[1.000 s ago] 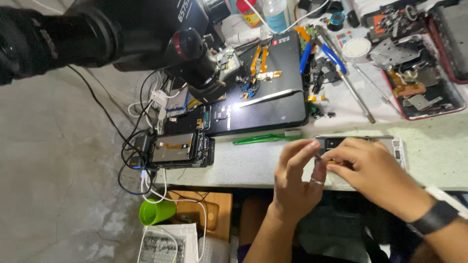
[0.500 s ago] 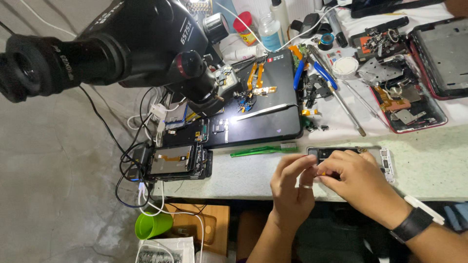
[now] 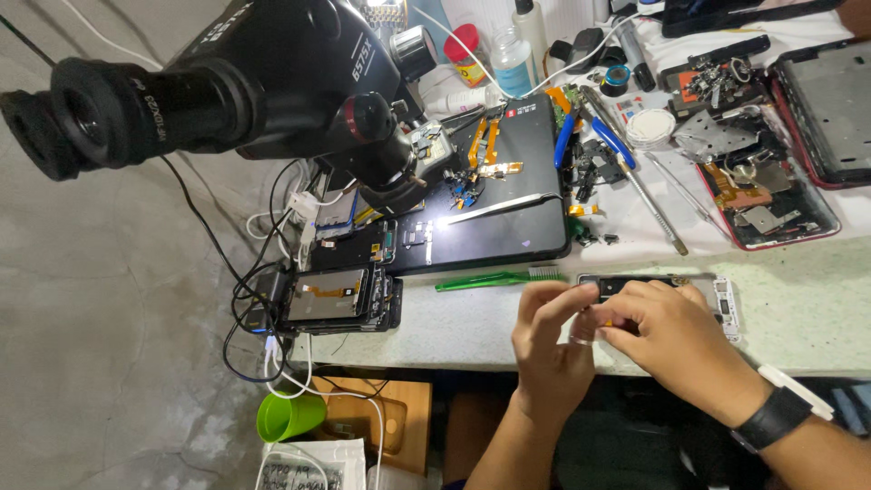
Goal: The person disassembles and reassembles a smartphone, using a screwdriver to remove screws and a brush to clean internal components. They handle the phone casing, battery, and circuit board, placing parts on the workbench and reattaching them.
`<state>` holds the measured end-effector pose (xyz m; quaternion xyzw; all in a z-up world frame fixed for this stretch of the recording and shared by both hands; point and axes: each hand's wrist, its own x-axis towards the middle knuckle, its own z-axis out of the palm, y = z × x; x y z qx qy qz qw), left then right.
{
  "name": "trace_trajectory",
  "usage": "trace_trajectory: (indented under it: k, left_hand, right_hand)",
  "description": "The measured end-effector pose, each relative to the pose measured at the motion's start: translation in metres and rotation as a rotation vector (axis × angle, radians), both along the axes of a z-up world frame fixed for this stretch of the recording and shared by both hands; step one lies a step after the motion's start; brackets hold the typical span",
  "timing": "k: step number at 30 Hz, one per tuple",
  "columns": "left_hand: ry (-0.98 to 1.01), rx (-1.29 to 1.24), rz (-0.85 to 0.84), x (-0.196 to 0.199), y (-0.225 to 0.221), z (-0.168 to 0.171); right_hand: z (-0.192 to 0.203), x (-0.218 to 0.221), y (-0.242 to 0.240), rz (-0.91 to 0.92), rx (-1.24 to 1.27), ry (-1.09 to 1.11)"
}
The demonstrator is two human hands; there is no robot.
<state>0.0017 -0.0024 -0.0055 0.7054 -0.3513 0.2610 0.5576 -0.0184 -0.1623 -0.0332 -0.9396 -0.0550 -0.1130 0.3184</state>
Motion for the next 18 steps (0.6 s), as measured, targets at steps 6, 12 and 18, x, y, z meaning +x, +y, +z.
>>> trace_trajectory:
  k: [6, 12, 18]
  left_hand:
    - [0.042, 0.003, -0.148, -0.003, 0.003, 0.002]
    - [0.050, -0.022, -0.168, 0.005, 0.002, 0.001]
    - [-0.020, -0.018, -0.018, 0.000, -0.005, 0.005]
  right_hand:
    - [-0.001, 0.000, 0.000, 0.003, -0.030, -0.012]
    - [0.003, 0.001, -0.001, 0.000, -0.028, 0.106]
    - [0.003, -0.001, 0.000, 0.005, 0.029, 0.038]
